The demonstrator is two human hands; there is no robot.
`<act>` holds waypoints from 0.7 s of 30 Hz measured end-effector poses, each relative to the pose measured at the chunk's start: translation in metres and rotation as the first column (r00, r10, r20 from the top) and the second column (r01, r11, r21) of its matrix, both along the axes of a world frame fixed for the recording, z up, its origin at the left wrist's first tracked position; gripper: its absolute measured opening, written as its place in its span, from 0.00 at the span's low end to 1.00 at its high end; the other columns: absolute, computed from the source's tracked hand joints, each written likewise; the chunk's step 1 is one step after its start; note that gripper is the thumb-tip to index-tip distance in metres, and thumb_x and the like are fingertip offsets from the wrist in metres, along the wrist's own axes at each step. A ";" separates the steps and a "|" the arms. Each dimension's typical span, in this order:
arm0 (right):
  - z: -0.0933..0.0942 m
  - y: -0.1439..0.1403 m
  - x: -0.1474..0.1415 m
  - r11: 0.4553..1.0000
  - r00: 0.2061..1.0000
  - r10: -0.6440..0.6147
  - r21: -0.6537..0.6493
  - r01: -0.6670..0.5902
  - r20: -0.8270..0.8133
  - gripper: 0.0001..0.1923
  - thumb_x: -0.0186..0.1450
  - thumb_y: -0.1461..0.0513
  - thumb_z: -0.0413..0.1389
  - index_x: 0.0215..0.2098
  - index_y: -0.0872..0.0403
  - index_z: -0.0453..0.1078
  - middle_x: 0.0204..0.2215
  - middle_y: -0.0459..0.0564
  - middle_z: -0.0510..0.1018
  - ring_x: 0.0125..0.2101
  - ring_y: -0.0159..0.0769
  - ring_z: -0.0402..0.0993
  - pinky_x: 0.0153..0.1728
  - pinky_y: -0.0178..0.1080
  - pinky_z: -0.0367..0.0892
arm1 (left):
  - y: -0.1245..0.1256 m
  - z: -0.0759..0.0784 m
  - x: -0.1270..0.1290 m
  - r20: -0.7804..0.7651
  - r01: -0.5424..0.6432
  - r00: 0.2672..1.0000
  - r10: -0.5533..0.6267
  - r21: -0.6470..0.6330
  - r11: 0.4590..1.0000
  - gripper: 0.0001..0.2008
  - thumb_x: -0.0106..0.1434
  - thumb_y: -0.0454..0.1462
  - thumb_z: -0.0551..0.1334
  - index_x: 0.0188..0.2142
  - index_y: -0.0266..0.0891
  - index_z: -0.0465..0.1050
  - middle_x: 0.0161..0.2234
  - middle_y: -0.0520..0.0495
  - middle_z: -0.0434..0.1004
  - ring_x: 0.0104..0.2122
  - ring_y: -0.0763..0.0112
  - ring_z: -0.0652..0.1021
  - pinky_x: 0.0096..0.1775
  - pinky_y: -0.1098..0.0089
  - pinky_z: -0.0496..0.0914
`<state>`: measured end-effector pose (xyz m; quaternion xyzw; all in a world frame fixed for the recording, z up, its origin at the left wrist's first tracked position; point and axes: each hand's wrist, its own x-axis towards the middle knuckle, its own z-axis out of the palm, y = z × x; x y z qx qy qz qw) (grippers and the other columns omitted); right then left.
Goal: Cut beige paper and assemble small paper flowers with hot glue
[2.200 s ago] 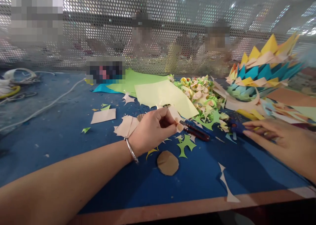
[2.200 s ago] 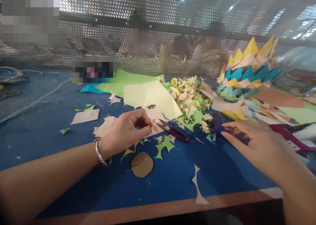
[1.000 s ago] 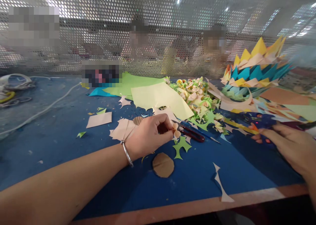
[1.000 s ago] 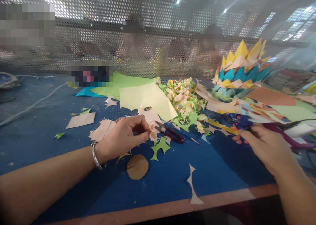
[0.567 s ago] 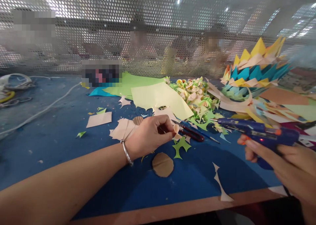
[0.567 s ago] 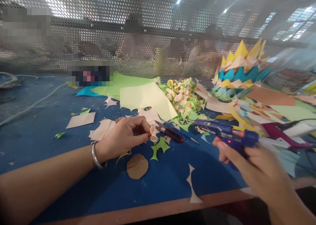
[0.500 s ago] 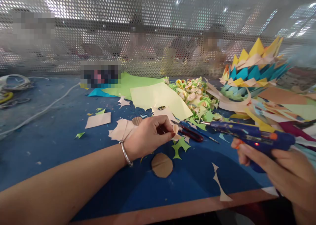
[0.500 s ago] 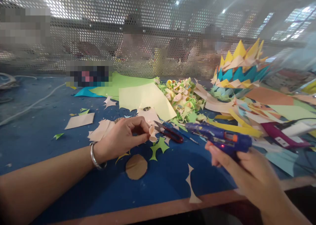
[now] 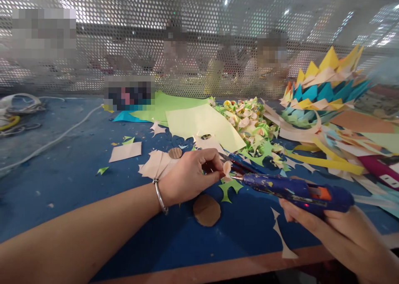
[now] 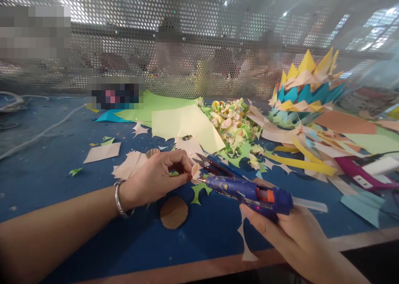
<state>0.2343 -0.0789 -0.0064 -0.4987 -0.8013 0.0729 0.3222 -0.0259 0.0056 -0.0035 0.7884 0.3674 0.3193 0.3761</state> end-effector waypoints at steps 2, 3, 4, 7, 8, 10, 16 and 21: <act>0.001 0.000 -0.002 0.999 0.999 0.036 -0.008 -0.036 -0.007 0.09 0.64 0.57 0.54 0.25 0.46 0.71 0.24 0.42 0.79 0.23 0.36 0.79 0.26 0.31 0.76 | -0.001 0.000 0.000 0.006 0.019 1.000 -0.019 0.005 1.000 0.05 0.56 0.30 0.58 0.27 0.39 0.71 0.28 0.51 0.78 0.28 0.75 0.77 0.32 0.73 0.71; 0.001 -0.001 -0.004 0.999 0.999 0.042 -0.011 -0.042 -0.016 0.09 0.64 0.57 0.54 0.25 0.46 0.71 0.24 0.42 0.79 0.23 0.36 0.78 0.26 0.31 0.76 | -0.001 0.000 0.000 0.010 0.026 1.000 -0.026 0.007 1.000 0.05 0.56 0.30 0.58 0.27 0.39 0.71 0.28 0.51 0.79 0.29 0.74 0.77 0.32 0.73 0.71; 0.001 -0.002 -0.005 0.999 0.999 0.035 -0.015 -0.036 -0.028 0.09 0.64 0.57 0.54 0.25 0.46 0.71 0.24 0.41 0.79 0.23 0.35 0.78 0.26 0.31 0.76 | -0.001 0.000 0.000 0.011 0.031 0.999 -0.031 0.010 0.999 0.05 0.56 0.30 0.58 0.27 0.39 0.71 0.28 0.51 0.79 0.29 0.75 0.77 0.32 0.73 0.71; 0.000 -0.006 -0.010 0.997 0.993 -0.064 -0.055 0.059 -0.103 0.12 0.64 0.54 0.54 0.24 0.45 0.70 0.25 0.42 0.79 0.25 0.36 0.77 0.28 0.32 0.75 | -0.001 0.000 0.001 0.003 0.039 0.999 -0.039 0.029 0.999 0.06 0.55 0.28 0.58 0.27 0.38 0.71 0.27 0.52 0.79 0.28 0.75 0.76 0.32 0.74 0.69; 0.000 -0.007 -0.012 0.993 0.987 -0.101 -0.075 0.092 -0.127 0.13 0.64 0.53 0.54 0.23 0.46 0.70 0.24 0.42 0.79 0.25 0.36 0.77 0.28 0.33 0.75 | -0.001 0.001 0.001 -0.003 0.040 0.999 -0.040 0.035 0.999 0.06 0.55 0.28 0.59 0.27 0.38 0.72 0.28 0.52 0.79 0.28 0.75 0.76 0.31 0.74 0.69; -0.001 -0.009 -0.015 0.986 0.978 -0.145 -0.104 0.130 -0.151 0.15 0.63 0.52 0.55 0.22 0.46 0.70 0.24 0.43 0.78 0.25 0.37 0.76 0.30 0.34 0.75 | -0.001 0.001 0.001 -0.013 0.038 0.999 -0.037 0.039 0.999 0.06 0.55 0.29 0.59 0.27 0.38 0.72 0.28 0.52 0.79 0.28 0.75 0.76 0.31 0.73 0.69; -0.009 -0.009 -0.007 0.986 0.987 -0.141 -0.097 0.133 -0.082 0.15 0.64 0.52 0.53 0.22 0.47 0.72 0.26 0.45 0.80 0.27 0.39 0.77 0.34 0.37 0.76 | -0.003 0.002 0.001 -0.025 0.041 0.999 -0.040 0.040 0.998 0.06 0.55 0.28 0.57 0.26 0.39 0.71 0.27 0.52 0.79 0.28 0.75 0.76 0.31 0.74 0.70; -0.011 -0.004 0.004 0.998 0.998 -0.010 -0.068 0.015 0.061 0.10 0.65 0.57 0.54 0.26 0.47 0.71 0.24 0.43 0.79 0.25 0.36 0.77 0.29 0.33 0.75 | -0.002 0.002 0.001 -0.023 0.040 0.999 -0.039 0.055 0.998 0.07 0.54 0.28 0.58 0.26 0.39 0.71 0.27 0.53 0.78 0.27 0.75 0.76 0.31 0.74 0.69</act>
